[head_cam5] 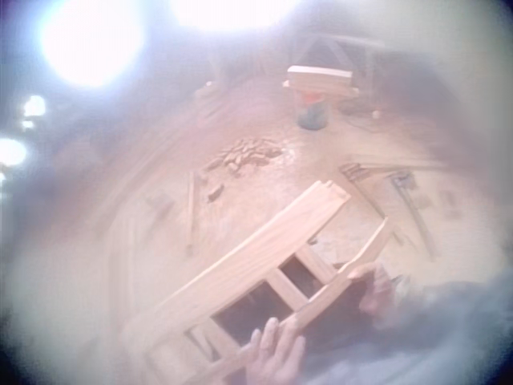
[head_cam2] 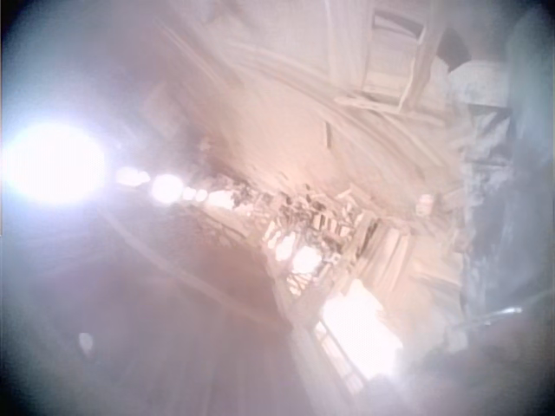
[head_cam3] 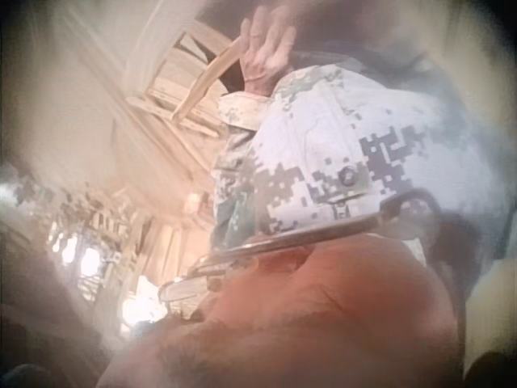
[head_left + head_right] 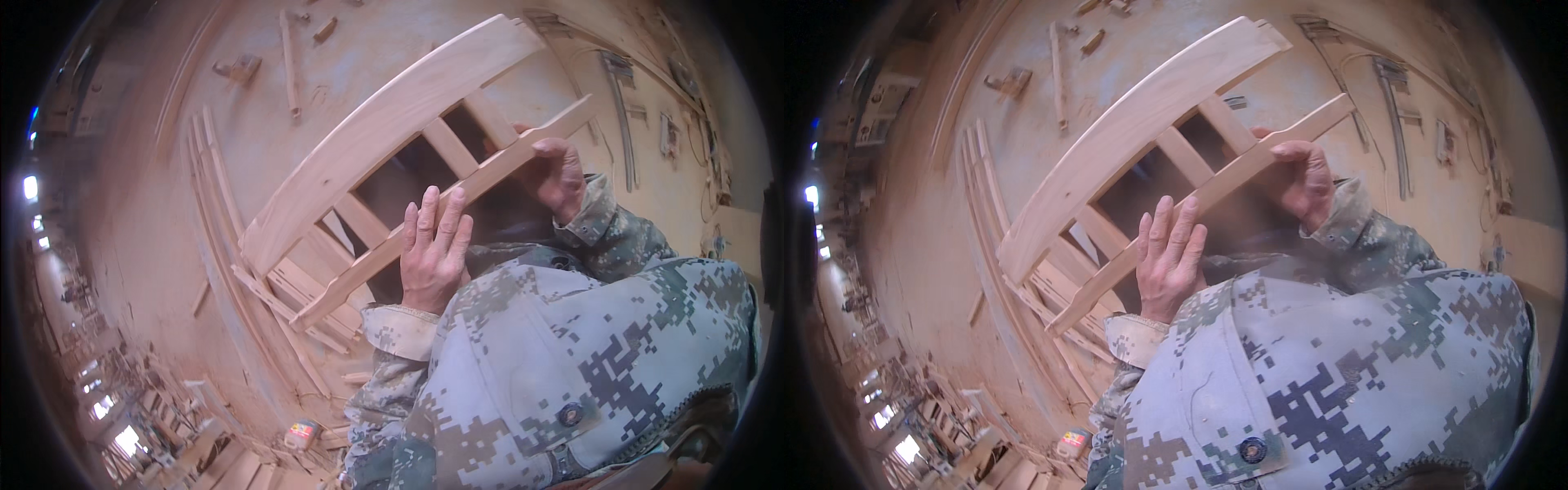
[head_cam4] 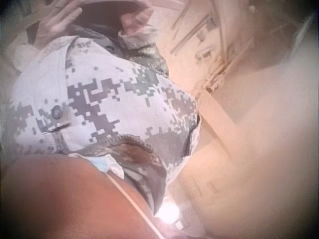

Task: The person sits on the floor and assembles small wooden pieces into a ladder-like structure using a hammer to tap them into place. They repeatedly pick up pieces, align them, and secure them with the hammer.

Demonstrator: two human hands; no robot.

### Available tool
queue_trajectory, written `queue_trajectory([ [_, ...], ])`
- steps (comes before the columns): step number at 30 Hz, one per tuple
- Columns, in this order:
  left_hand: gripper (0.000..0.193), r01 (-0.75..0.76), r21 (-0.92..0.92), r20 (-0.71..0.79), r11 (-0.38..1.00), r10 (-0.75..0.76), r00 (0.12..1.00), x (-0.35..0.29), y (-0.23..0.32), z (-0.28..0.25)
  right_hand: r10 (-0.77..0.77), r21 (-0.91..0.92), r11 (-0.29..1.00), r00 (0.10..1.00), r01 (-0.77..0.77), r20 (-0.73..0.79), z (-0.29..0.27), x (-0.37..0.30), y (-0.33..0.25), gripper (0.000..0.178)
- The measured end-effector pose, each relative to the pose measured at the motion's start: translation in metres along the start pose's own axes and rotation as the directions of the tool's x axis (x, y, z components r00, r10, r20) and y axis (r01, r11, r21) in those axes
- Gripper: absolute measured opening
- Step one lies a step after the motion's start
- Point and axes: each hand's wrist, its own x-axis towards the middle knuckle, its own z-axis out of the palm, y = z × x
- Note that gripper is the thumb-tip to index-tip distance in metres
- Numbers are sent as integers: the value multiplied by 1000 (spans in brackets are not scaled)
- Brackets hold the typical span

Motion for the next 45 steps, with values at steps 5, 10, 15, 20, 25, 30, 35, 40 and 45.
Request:
queue_trajectory([
  [5, 22, 217, -72, -236, 974, -228, 945, -42, -1, -15, -18, -39, 999, 1000, 18, -6, 0, -3, -1, 60],
  [10, 52, 656, 63, -549, 752, -523, 652, -94, -19, -38, -14, -9, 1000, 999, 14, 32, -4, -1, -3, 61],
  [15, 63, 820, -193, -673, 539, -680, 289, -112, -35, -44, -22, 59, 998, 1000, 22, -9, -4, 0, -9, 56],
  [20, 64, 836, -264, -638, 482, -737, 223, -119, -40, -47, -7, 26, 1000, 1000, 8, -30, -11, 3, -13, 53],
  [25, 59, 862, -118, -681, 492, -672, 290, -126, -52, -59, -10, 38, 999, 1000, 10, -18, -8, 7, -4, 51],
  [30, 48, 786, 123, -597, 606, -588, 547, -90, -31, -56, -104, -60, 993, 994, 105, 15, -67, 1, -13, 58],
  [35, 40, 778, -142, -445, 612, -742, 503, -69, -22, -59, 12, 29, 1000, 997, -10, -74, -46, 1, 4, 54],
  [40, 44, 721, -33, -508, 692, -633, 584, -64, -12, -46, 50, -13, 999, 999, -50, 8, -17, -1, 7, 59],
  [45, 51, 718, 143, -530, 681, -560, 637, -71, -17, -46, -107, 24, 994, 992, 106, 65, -36, -1, 26, 33],
])
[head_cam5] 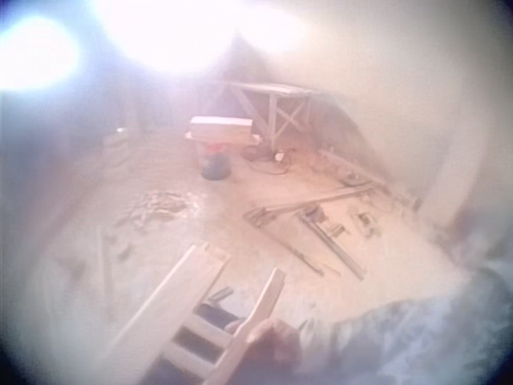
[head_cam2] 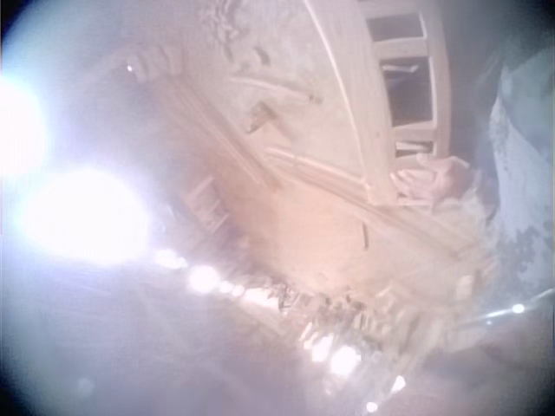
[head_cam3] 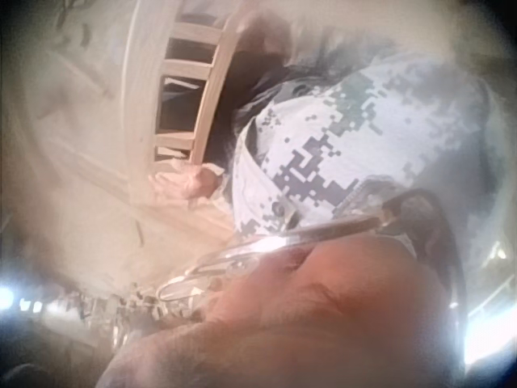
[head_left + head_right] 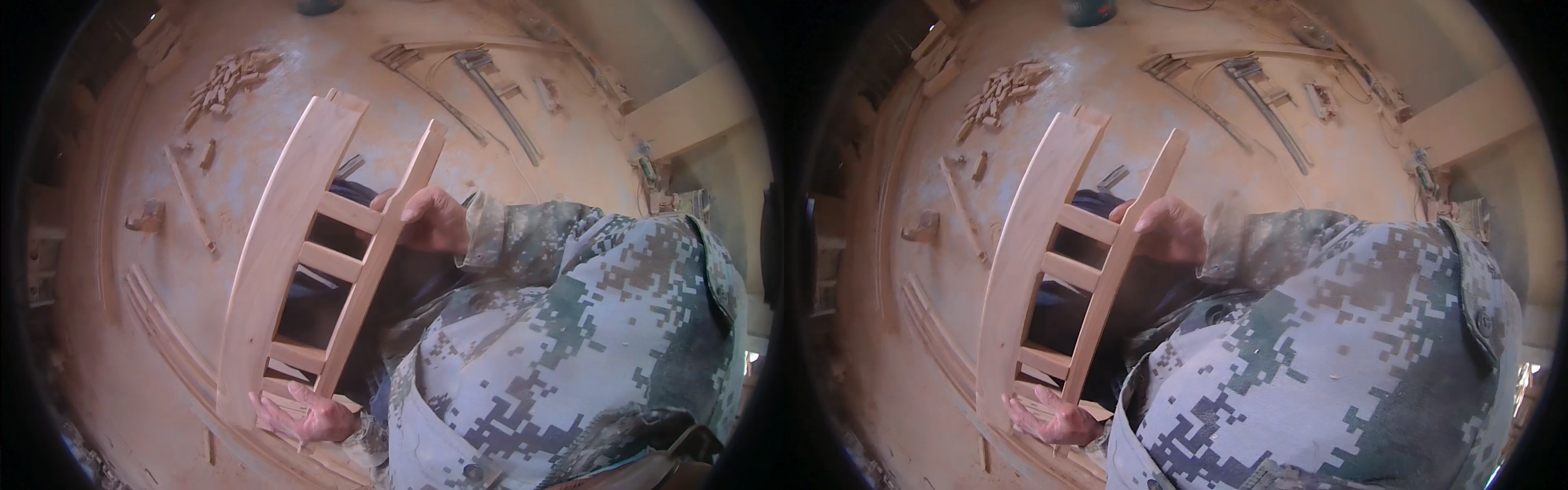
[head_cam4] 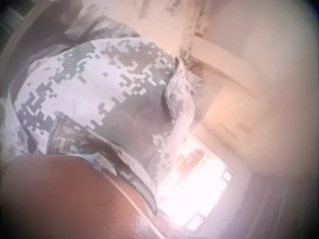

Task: The person sits on the floor and assembles small wooden pieces into a ladder-like structure using a hammer to tap them into place. They repeatedly pick up pieces, align them, and secure them with the hammer.

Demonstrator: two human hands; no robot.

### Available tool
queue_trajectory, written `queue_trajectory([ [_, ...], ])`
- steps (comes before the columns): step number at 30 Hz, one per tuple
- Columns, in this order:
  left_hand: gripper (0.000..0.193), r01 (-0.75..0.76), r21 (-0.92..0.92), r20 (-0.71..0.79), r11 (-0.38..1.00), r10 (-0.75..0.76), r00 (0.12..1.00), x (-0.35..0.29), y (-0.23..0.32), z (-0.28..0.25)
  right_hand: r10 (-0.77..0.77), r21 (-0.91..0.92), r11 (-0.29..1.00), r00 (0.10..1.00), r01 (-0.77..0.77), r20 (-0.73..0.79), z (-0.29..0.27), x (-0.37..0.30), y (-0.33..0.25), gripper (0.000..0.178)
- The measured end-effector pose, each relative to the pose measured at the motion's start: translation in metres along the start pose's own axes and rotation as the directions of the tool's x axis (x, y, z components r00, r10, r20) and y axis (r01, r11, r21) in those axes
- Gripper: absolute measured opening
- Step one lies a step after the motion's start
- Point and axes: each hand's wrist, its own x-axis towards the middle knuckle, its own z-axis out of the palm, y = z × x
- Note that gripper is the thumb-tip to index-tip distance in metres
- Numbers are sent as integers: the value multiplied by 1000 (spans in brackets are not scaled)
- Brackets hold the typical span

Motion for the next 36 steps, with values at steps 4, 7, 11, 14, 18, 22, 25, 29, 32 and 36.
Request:
queue_trajectory([
  [4, 58, 42, -133, -38, 990, -48, 998, 11, -8, 7, 56, 6, 998, 996, -56, -68, -27, 3, 14, 49],
  [7, 69, 11, -94, 6, 996, -10, 1000, 22, -11, 5, 216, -91, 972, 976, -219, -35, 3, 8, -4, 57],
  [11, 81, -61, -18, 155, 998, 63, 986, 27, 2, 5, 181, -70, 981, 983, -184, -44, 4, 1, 0, 58],
  [14, 88, -125, -45, 242, 991, 132, 961, 43, 0, 12, 215, 11, 977, 976, -215, -37, -4, 2, -2, 59],
  [18, 91, -150, -135, 330, 979, 187, 925, 72, 16, 19, 187, 100, 977, 982, -188, 15, 10, 1, -3, 46],
  [22, 90, -159, -163, 415, 974, 214, 884, 94, 25, 31, 182, 49, 982, 982, -184, 53, 9, 1, -10, 46],
  [25, 91, -141, -168, 475, 976, 205, 856, 109, 26, 34, 189, 43, 981, 981, -191, 49, 14, 0, -8, 44],
  [29, 94, -264, -106, 462, 959, 282, 841, 113, 29, 44, 163, 18, 986, 987, -163, 12, 23, -1, -9, 44],
  [32, 98, -287, -43, 444, 957, 276, 853, 105, 30, 49, 185, 9, 983, 983, -185, -6, 20, 1, -10, 44],
  [36, 102, -220, -27, 421, 975, 211, 882, 101, 31, 48, 220, -12, 976, 976, -220, 10, 23, 3, -12, 44],
])
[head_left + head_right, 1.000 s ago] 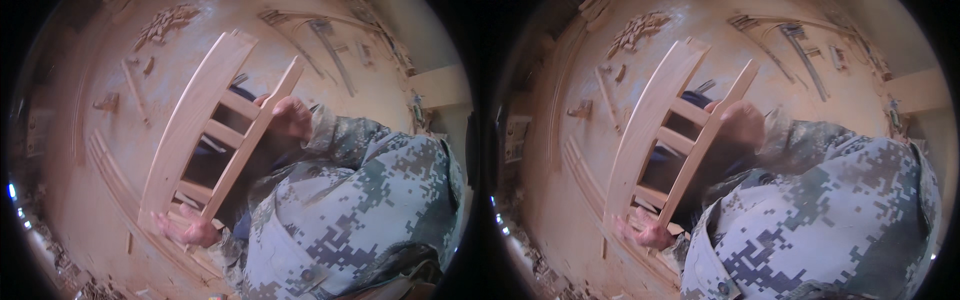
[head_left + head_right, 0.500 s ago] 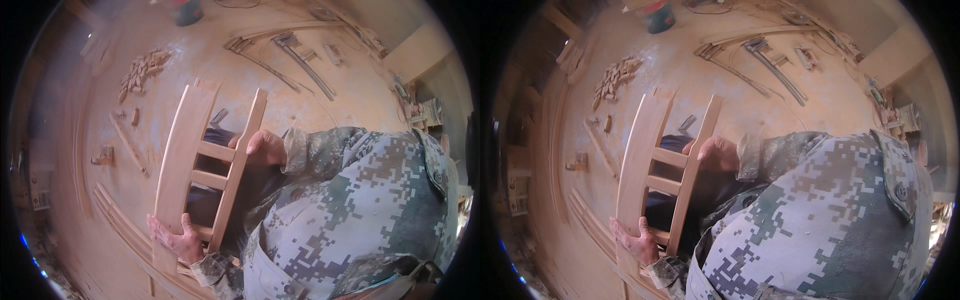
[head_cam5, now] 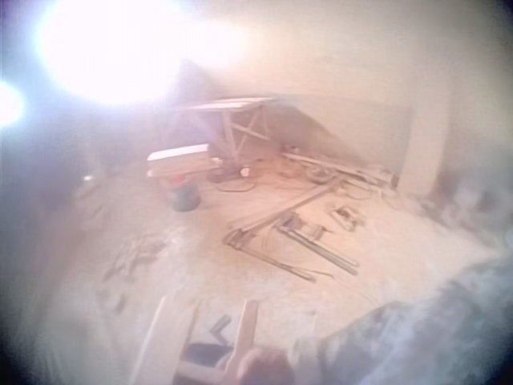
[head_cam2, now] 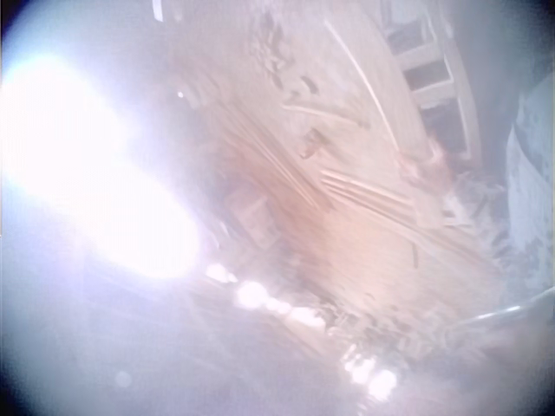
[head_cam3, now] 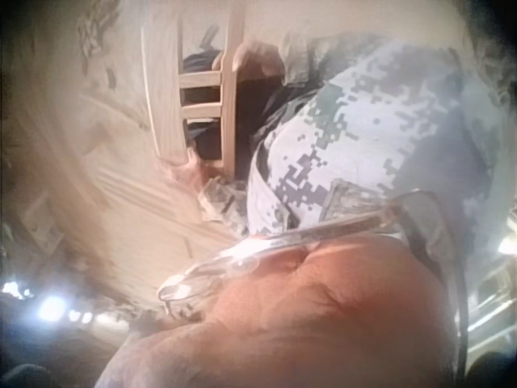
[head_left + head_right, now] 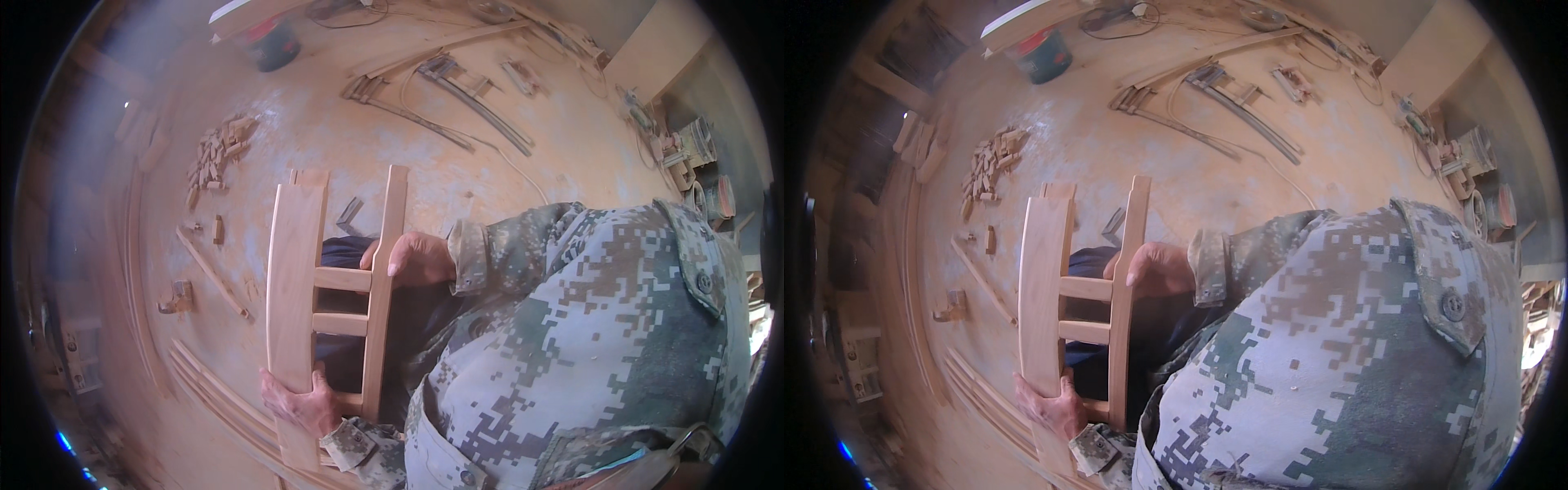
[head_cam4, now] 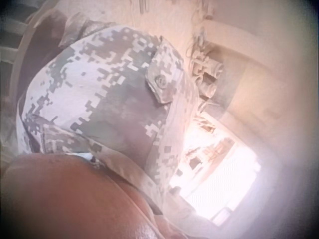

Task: The person sits on the floor and assembles small wooden pieces into a ladder-like structure using a hammer to tap them into place. They repeatedly pick up pieces, align them, and secure them with the hammer.

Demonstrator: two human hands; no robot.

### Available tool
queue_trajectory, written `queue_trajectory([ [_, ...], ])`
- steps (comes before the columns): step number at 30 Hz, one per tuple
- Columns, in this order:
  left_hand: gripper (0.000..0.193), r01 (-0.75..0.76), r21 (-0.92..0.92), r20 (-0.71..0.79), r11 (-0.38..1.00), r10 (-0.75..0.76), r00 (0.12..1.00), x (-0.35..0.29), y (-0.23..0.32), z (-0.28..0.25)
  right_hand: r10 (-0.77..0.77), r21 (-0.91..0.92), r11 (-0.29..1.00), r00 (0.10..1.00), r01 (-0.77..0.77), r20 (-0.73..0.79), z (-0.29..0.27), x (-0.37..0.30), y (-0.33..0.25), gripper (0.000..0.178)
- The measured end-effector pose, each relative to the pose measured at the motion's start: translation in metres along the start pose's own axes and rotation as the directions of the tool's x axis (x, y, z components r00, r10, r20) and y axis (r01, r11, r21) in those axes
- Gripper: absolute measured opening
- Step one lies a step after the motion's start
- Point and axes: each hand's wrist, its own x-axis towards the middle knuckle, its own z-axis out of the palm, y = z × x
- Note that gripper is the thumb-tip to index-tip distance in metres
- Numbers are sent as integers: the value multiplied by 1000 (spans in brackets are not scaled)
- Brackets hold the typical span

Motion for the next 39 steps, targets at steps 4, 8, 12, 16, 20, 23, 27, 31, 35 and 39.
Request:
queue_trajectory([
  [4, 102, 4, 89, 16, 996, -5, 1000, -4, -1, 3, -3, 16, 1000, 1000, 3, 5, 1, -4, 0, 44],
  [8, 104, 68, 97, -3, 993, -68, 998, -9, -2, 3, 20, -2, 1000, 999, -20, -49, 6, 0, 3, 42],
  [12, 105, 94, 83, -29, 992, -92, 995, -14, -4, -2, 28, -70, 997, 999, -31, -44, 25, 4, -9, 38],
  [16, 106, 154, 130, 24, 979, -158, 987, -8, -26, -8, -27, -114, 993, 998, 21, -51, 51, 15, 6, 35],
  [20, 99, 164, 69, 68, 984, -169, 983, -5, -44, -7, 46, -119, 992, 999, -45, 8, 51, 33, 13, 33],
  [23, 97, 77, 47, 108, 996, -82, 991, 7, -43, -1, 49, -117, 992, 999, -49, -4, 50, 33, 13, 33],
  [27, 92, -7, 73, -30, 997, 9, 1000, 8, -18, -7, 30, -110, 993, 999, -31, -13, 62, 39, 12, 42],
  [31, 82, -194, -35, -202, 980, 183, 962, -36, 40, 18, 5, -182, 983, 996, -21, -87, 65, 23, 6, 50],
  [35, 79, -272, -157, -220, 949, 235, 947, -81, 64, 34, 19, -156, 987, 998, -29, -68, 73, 24, 7, 54],
  [39, 67, -142, -10, -45, 990, 141, 989, -89, 55, 37, 2, -184, 983, 997, -15, -73, 64, 26, 11, 52],
])
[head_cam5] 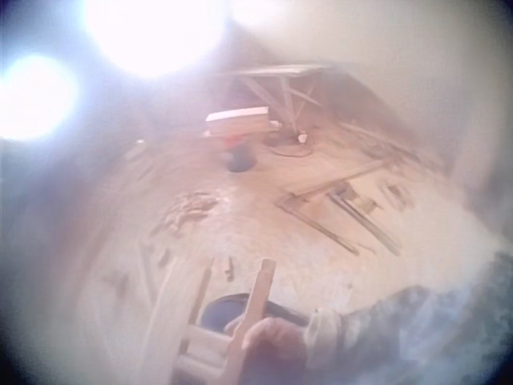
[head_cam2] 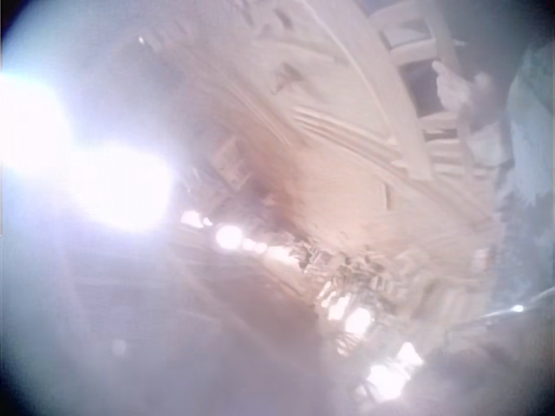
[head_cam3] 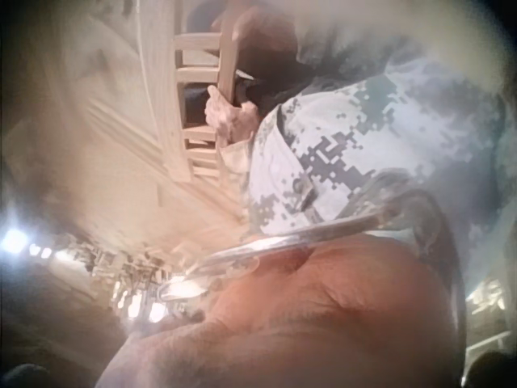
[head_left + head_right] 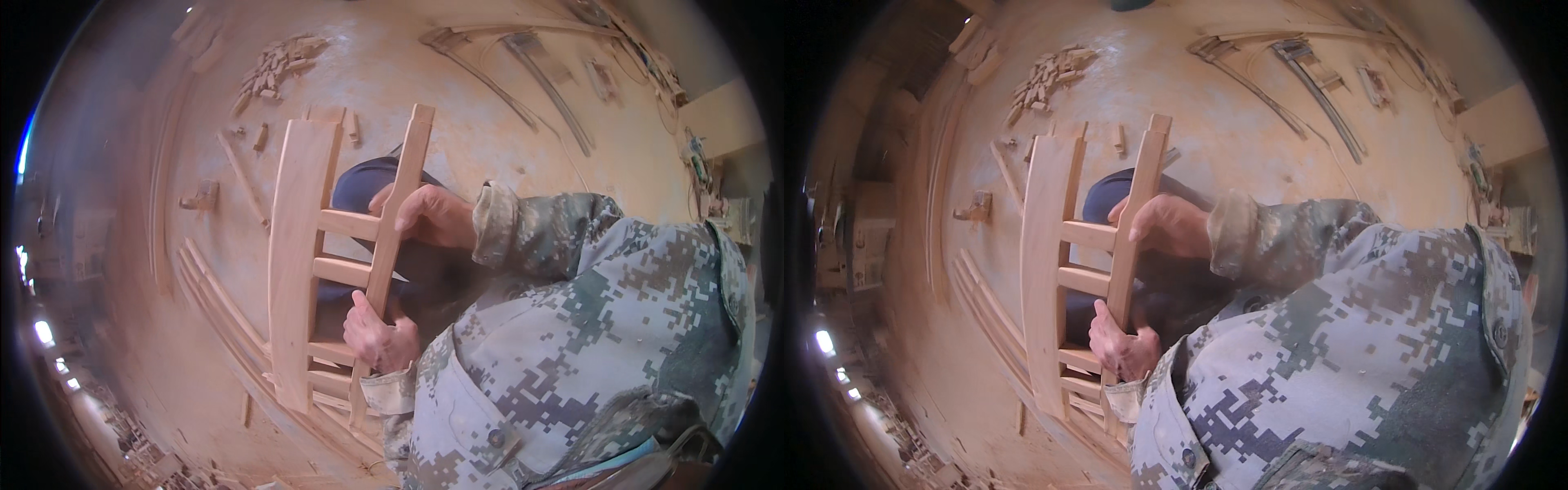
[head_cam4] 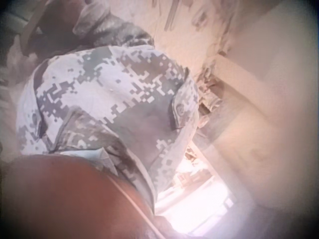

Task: The person sits on the floor and assembles small wooden pieces into a ladder-like structure using a hammer to tap them into place. They repeatedly pick up pieces, align them, and secure them with the hammer.

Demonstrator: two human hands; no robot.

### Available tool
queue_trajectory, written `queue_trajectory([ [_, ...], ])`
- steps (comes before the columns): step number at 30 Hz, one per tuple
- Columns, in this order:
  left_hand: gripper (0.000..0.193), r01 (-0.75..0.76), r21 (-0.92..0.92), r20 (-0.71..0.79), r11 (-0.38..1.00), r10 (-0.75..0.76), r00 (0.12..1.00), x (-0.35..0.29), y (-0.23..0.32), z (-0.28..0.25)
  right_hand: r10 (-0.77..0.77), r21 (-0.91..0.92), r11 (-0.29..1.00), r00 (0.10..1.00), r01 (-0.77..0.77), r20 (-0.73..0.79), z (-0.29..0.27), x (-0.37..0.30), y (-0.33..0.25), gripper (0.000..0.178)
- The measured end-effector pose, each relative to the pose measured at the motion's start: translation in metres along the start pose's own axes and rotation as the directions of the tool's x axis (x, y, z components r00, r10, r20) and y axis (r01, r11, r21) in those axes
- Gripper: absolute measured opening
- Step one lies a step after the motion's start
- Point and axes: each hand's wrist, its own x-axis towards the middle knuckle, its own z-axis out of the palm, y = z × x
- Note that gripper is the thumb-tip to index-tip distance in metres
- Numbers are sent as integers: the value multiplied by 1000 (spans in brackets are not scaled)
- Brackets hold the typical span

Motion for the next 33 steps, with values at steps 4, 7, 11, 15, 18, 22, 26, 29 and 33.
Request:
queue_trajectory([
  [4, 59, 8, -142, 79, 990, 3, 997, 15, -2, -13, -65, -31, 997, 998, 64, -8, 2, 2, 1, 42],
  [7, 53, 55, -162, 69, 985, -45, 997, 31, -16, -42, -59, -8, 998, 995, 59, 75, 27, 21, 3, 37],
  [11, 35, 176, -481, 216, 859, -78, 973, 94, -58, -71, -11, -42, 999, 972, 21, 235, 45, 27, -24, 56],
  [15, 27, 554, -542, 533, 631, -251, 808, 137, -138, -71, 204, -191, 963, 977, -189, 66, -12, 78, 35, 57],
  [18, 24, 644, -372, 549, 669, -401, 733, 144, -193, -66, 186, -596, 753, 959, -279, -213, -56, 97, 99, 34],
  [22, 22, 737, -252, 583, 627, -509, 633, 122, -207, 0, 38, -886, 82, 889, -457, -456, -148, 45, 136, 40],
  [26, 24, 765, -196, 592, 614, -548, 592, 92, -218, 23, 218, -861, -17, 838, -508, -499, -177, 20, 165, 51],
  [29, 28, 713, -200, 573, 672, -510, 641, 77, -219, 39, 381, -718, 97, 692, -689, -613, -181, 4, 160, 47],
  [33, 33, 546, 60, 428, 835, -516, 742, 68, -206, 53, 378, -741, 255, 769, -621, -515, -185, -18, 162, 27],
])
